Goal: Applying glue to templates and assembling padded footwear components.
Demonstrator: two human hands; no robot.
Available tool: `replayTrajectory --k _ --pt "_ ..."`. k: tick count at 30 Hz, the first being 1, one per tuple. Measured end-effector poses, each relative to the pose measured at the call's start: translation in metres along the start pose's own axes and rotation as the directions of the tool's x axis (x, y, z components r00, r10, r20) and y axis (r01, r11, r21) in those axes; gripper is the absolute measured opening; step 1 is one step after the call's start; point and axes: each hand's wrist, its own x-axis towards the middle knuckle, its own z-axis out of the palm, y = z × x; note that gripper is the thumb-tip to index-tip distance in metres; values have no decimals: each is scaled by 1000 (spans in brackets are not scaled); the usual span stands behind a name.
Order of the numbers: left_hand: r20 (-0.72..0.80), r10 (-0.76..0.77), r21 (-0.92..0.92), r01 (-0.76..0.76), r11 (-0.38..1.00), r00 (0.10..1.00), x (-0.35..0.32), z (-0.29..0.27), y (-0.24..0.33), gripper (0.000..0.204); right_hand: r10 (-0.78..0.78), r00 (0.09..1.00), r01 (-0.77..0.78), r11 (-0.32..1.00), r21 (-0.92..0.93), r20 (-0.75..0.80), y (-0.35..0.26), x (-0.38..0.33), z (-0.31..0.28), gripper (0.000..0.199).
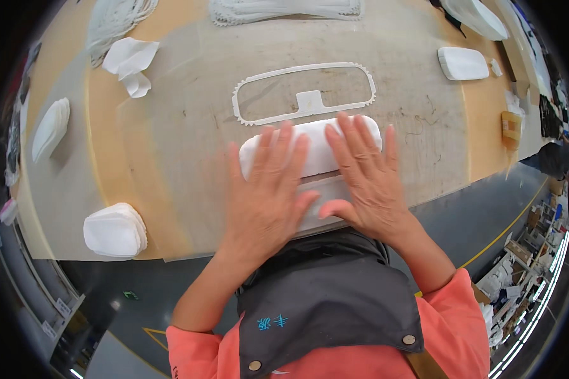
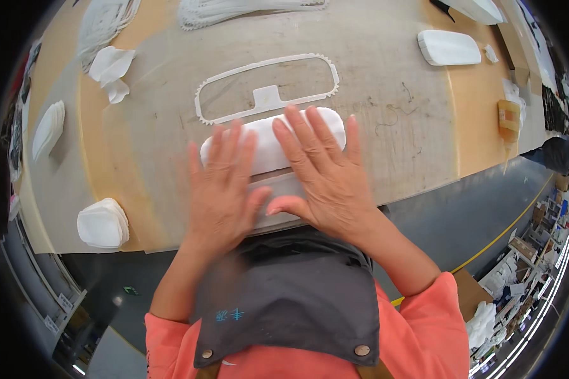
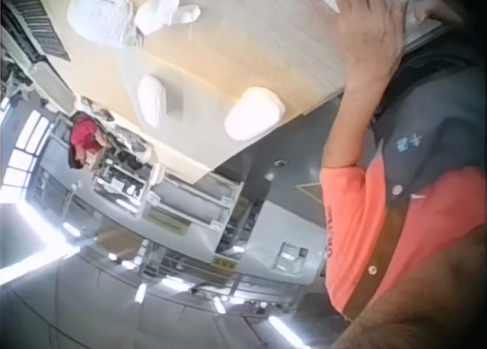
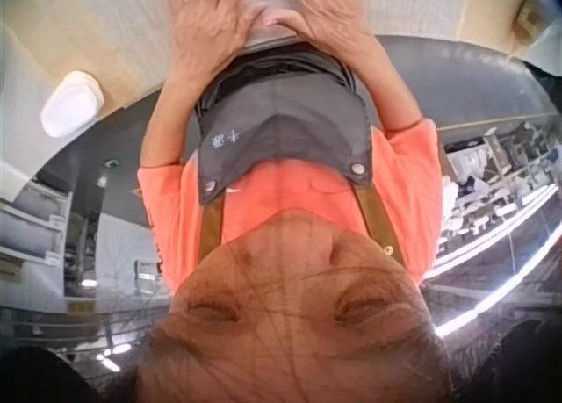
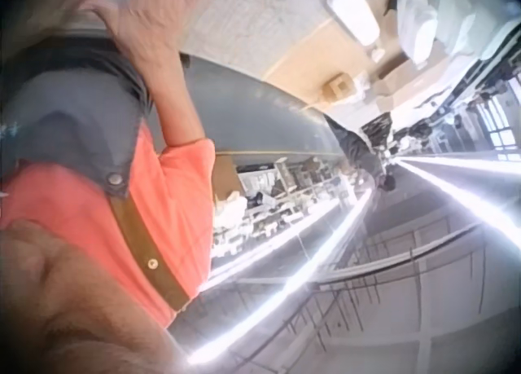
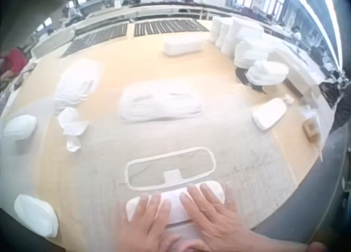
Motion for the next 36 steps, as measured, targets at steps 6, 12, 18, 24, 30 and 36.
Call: replayTrajectory --k 6,12,18,24,30,36 --pt "97 -172 123 159 980 980 -22 10 -31 90 157 980 -139 980 -141 124 37 -20 12 107" --pt "-64 -340 31 342 939 938 -70 -5 -48 94 10 994 -3 998 67 -112 12 -6 -21 70" --pt "-166 -348 -8 352 936 923 -89 -8 -39 90 -415 894 419 908 -11 -168 -29 51 8 13" --pt "-238 -350 -113 332 936 906 -97 -3 -38 72 -546 837 543 823 -168 32 -28 66 6 12" --pt "-252 -194 -127 167 978 948 -76 9 -19 55 -262 965 227 832 506 -3 -10 68 6 9" --pt "-226 -173 -173 135 976 959 -64 13 -15 56 262 965 -4 -62 998 20 71 44 24 18"
